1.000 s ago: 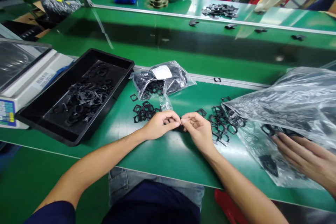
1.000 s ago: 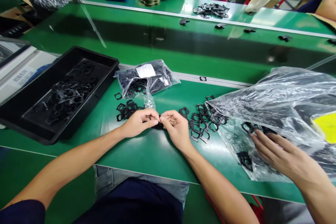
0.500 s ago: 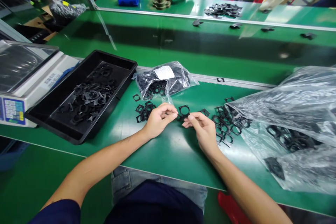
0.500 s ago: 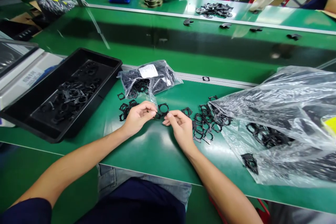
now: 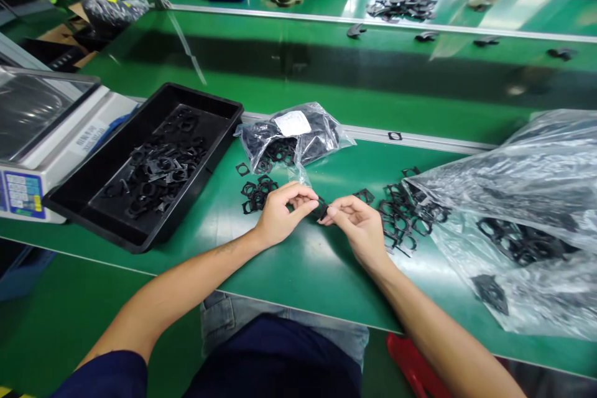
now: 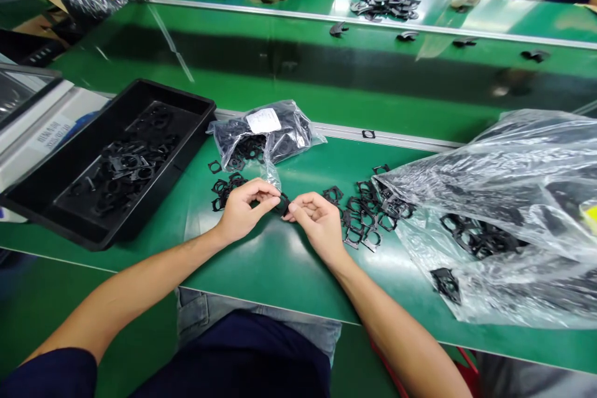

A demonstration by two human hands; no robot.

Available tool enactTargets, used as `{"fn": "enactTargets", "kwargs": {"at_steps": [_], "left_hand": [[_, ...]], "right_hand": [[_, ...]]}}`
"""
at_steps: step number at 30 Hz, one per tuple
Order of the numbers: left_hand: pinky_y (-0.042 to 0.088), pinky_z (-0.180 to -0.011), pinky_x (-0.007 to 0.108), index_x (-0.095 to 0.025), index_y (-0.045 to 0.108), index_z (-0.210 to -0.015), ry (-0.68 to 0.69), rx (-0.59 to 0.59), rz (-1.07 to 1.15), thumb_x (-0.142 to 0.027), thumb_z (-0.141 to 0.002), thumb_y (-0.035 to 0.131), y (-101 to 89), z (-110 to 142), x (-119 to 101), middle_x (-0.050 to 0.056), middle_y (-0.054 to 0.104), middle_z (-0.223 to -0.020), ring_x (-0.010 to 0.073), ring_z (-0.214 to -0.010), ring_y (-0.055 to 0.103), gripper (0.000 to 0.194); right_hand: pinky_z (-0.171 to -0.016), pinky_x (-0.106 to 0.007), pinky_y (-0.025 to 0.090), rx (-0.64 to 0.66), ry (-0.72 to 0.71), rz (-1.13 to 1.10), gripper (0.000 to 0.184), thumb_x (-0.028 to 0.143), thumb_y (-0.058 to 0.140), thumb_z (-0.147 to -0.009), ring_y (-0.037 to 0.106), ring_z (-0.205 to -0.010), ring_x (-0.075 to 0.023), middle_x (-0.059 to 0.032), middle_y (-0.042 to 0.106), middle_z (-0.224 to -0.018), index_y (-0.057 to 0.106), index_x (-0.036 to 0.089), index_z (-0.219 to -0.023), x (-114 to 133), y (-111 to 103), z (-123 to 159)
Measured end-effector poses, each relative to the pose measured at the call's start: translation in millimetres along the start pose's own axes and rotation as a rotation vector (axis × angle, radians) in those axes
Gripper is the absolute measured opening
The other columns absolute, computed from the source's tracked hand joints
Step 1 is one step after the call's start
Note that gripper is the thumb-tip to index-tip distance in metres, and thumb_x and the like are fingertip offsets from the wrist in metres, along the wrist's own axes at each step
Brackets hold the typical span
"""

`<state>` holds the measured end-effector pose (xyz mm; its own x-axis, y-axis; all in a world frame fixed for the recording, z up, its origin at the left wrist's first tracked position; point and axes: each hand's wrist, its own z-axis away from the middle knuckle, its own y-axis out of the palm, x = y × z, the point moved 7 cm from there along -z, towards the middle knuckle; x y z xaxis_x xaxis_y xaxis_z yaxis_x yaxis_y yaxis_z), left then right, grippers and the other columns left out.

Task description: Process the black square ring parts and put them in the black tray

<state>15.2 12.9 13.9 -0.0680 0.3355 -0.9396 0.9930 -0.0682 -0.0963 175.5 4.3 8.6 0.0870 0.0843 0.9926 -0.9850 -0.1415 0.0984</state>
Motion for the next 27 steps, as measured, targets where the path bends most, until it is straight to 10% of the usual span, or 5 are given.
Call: {"fn": "enactTargets", "kwargs": {"at_steps": [27], "left_hand": [[0.057, -0.072, 0.025, -0.017, 0.069, -0.086, 0.234, -0.106, -0.231, -0.026, -0.092, 0.068, -3.7, 7.1, -20.3, 0.005, 0.067, -0.092, 0.0138, -0.086, 0.066, 0.011]], "right_hand": [[-0.068, -0.03, 0.06, 0.029, -0.011, -0.037, 0.038, 0.055, 0.08, -0.079, 0.07, -0.062, -0.0165, 0.0001, 0.068, -0.064, 0.064, 0.021, -0.079, 4.4, 10.1, 5.5]]}}
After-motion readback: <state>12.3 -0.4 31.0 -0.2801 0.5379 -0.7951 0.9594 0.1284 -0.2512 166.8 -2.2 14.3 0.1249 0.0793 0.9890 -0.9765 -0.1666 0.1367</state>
